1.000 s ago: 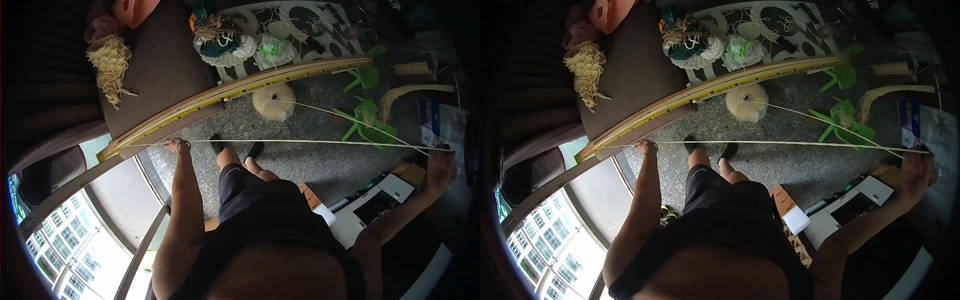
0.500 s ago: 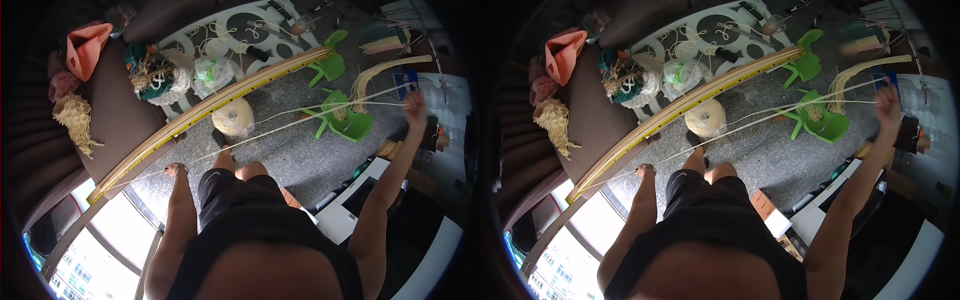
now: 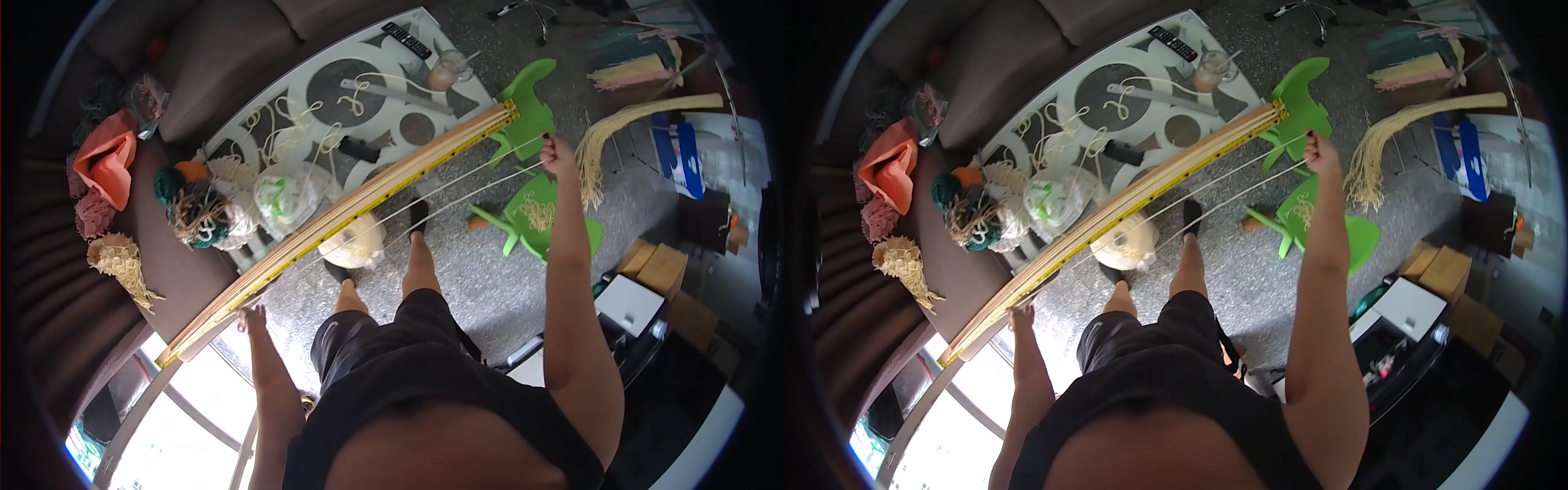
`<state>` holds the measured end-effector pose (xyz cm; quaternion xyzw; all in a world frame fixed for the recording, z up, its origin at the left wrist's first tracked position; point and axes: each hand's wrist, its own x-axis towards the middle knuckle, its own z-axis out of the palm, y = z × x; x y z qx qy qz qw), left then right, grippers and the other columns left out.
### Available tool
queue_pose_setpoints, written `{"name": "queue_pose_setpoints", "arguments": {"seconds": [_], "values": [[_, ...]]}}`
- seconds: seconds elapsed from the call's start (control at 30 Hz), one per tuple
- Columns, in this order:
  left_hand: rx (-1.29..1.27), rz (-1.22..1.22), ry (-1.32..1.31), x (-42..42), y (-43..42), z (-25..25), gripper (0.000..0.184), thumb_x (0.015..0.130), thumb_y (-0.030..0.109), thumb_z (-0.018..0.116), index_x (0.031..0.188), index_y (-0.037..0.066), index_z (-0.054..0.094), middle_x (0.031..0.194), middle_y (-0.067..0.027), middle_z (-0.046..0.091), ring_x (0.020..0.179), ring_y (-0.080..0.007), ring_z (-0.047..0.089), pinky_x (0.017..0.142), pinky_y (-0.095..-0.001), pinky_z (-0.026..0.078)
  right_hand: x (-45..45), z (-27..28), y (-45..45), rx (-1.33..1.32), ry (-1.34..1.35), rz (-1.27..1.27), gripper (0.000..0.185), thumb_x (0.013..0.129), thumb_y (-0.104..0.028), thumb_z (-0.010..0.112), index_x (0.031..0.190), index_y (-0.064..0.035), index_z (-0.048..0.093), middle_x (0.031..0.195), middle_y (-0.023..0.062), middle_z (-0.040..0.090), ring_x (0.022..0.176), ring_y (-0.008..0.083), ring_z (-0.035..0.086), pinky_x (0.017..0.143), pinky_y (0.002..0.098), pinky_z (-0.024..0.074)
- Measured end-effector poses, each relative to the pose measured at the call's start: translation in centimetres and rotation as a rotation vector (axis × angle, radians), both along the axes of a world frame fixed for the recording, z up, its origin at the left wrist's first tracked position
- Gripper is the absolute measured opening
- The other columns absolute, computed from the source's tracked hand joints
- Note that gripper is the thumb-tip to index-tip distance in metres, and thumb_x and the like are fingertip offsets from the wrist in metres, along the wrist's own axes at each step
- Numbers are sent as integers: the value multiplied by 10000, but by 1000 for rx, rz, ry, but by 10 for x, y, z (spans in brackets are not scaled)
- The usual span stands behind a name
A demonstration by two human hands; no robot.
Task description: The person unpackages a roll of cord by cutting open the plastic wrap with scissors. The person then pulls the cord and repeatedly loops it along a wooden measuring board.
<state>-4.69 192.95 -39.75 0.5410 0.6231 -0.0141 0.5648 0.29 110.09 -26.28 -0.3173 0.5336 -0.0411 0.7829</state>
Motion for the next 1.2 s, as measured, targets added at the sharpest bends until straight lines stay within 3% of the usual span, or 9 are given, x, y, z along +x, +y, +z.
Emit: {"name": "queue_pose_setpoints", "arguments": {"seconds": [0.17, 0.4, 0.47, 0.5, 0.57, 0.67, 0.93, 1.07, 1.2], "values": [[-29, 269, 110, -31, -83, 52, 614, 794, 463, 418, 1301, 236, 159, 1335, 18, 212, 1079, -259, 378, 841, -412, 366, 49, -92, -62, 34, 140, 161, 254, 906, -260, 338, 805, -60, 456, 507, -42, 358, 368, 39, 249, 299, 186, 185], [17, -12, 382, -40, -192, 75, 683, 768, 163, 552, 1246, 192, 64, 1204, -199, 358, 846, -310, 551, 652, -422, 487, 94, -193, -98, -122, 260, 247, 268, 887, -265, 394, 737, -54, 463, 512, -30, 365, 362, 54, 230, 308, 202, 183], [-24, -64, 360, -33, -204, 77, 692, 767, 160, 553, 1247, 204, 57, 1188, -198, 374, 826, -309, 558, 645, -422, 487, 108, -226, -100, -678, 555, 760, 244, 845, -246, 451, 715, -49, 514, 559, 15, 478, 393, 106, 397, 340, 243, 308], [34, -113, 381, -22, -217, 81, 685, 767, 156, 552, 1241, 211, 59, 1162, -194, 400, 802, -302, 566, 642, -420, 488, 111, -223, -90, -667, 552, 757, 244, 845, -246, 451, 715, -49, 514, 559, 15, 478, 393, 106, 397, 340, 243, 308], [85, -209, 363, 2, -238, 88, 666, 765, 163, 564, 1223, 217, 82, 1097, -173, 441, 773, -292, 573, 635, -408, 490, 128, -195, -50, -1414, 708, 1307, 201, 799, -222, 473, 744, -50, 562, 695, 88, 582, 588, 207, 574, 481, 332, 447], [113, -381, 281, 29, -258, 86, 669, 770, 191, 562, 1230, 241, 79, 1096, -161, 440, 800, -271, 567, 651, -387, 487, 141, -157, 30, -1218, 723, 1396, 174, 790, -184, 446, 821, -59, 564, 810, 120, 601, 773, 266, 595, 652, 375, 476], [-219, -804, 35, 70, -334, 95, 430, 861, 345, 419, 1172, 52, 361, 989, -113, 524, 912, -214, 533, 760, -321, 430, 15, -99, 291, -1324, -57, 1316, 137, 743, -112, 479, 828, -5, 474, 649, 148, 575, 599, 294, 591, 516, 389, 469], [31, -1652, -245, 37, -328, 84, 357, 846, 339, 438, 1069, 63, 470, 900, -150, 560, 874, -245, 547, 748, -327, 412, -54, -25, 355, -1106, -105, 1508, 135, 751, -126, 505, 795, -2, 476, 567, 113, 552, 515, 252, 581, 465, 360, 467], [-35, -1794, -120, -11, -328, 119, 347, 814, 321, 482, 1013, 42, 529, 917, -144, 582, 860, -221, 557, 751, -313, 416, -116, -12, 399, -1137, -437, 1509, 141, 766, -128, 491, 767, 12, 509, 581, 133, 541, 544, 284, 553, 550, 392, 438]]}}
